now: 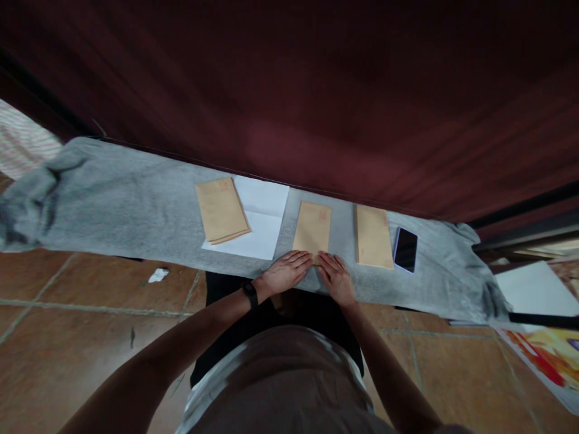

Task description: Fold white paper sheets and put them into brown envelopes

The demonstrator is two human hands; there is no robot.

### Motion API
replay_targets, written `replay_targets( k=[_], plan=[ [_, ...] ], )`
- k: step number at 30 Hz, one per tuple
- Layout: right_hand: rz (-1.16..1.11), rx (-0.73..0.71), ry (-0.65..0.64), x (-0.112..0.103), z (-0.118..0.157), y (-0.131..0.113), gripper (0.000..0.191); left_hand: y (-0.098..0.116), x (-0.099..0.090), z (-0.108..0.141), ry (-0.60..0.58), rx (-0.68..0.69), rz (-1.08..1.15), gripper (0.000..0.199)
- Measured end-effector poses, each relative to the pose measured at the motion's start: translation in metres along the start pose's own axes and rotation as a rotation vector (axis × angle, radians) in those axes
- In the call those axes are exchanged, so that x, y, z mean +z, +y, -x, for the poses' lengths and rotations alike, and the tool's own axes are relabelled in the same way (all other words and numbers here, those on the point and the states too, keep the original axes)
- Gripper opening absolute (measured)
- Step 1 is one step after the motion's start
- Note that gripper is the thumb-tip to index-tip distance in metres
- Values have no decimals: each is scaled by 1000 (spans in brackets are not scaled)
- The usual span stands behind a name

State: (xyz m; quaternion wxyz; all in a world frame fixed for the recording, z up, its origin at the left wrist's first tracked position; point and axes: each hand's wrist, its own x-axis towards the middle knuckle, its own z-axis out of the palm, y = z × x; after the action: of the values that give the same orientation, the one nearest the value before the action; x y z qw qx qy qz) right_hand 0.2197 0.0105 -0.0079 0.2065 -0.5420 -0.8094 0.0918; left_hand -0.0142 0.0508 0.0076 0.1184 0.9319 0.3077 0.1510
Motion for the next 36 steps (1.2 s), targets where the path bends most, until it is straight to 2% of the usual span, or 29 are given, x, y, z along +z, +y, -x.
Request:
replay_targets(
  k=[5, 10, 17, 21, 27, 31, 36],
  plan=[
    [-29, 8, 27, -1, 1, -1, 39, -6, 3, -2, 41, -23, 51, 35],
    [-111, 12, 94, -1, 1, 2, 32, -10, 5, 1, 131, -53, 55, 30],
    [-197, 131, 181, 1, -5, -3, 24, -8, 6, 0, 204, -169, 76, 32],
    [-170, 209, 229, 5, -10, -10, 20, -7, 6, -3, 208, -205, 84, 32],
    [-101, 220, 249, 4, -11, -15, 23, -7, 7, -6, 216, -251, 99, 27],
    [-46, 143, 224, 5, -4, -27, 32, -9, 9, -8, 206, -265, 79, 24],
    [45, 17, 82, 11, 5, -53, 42, -8, 6, -12, 163, -264, 32, 26]
  ],
)
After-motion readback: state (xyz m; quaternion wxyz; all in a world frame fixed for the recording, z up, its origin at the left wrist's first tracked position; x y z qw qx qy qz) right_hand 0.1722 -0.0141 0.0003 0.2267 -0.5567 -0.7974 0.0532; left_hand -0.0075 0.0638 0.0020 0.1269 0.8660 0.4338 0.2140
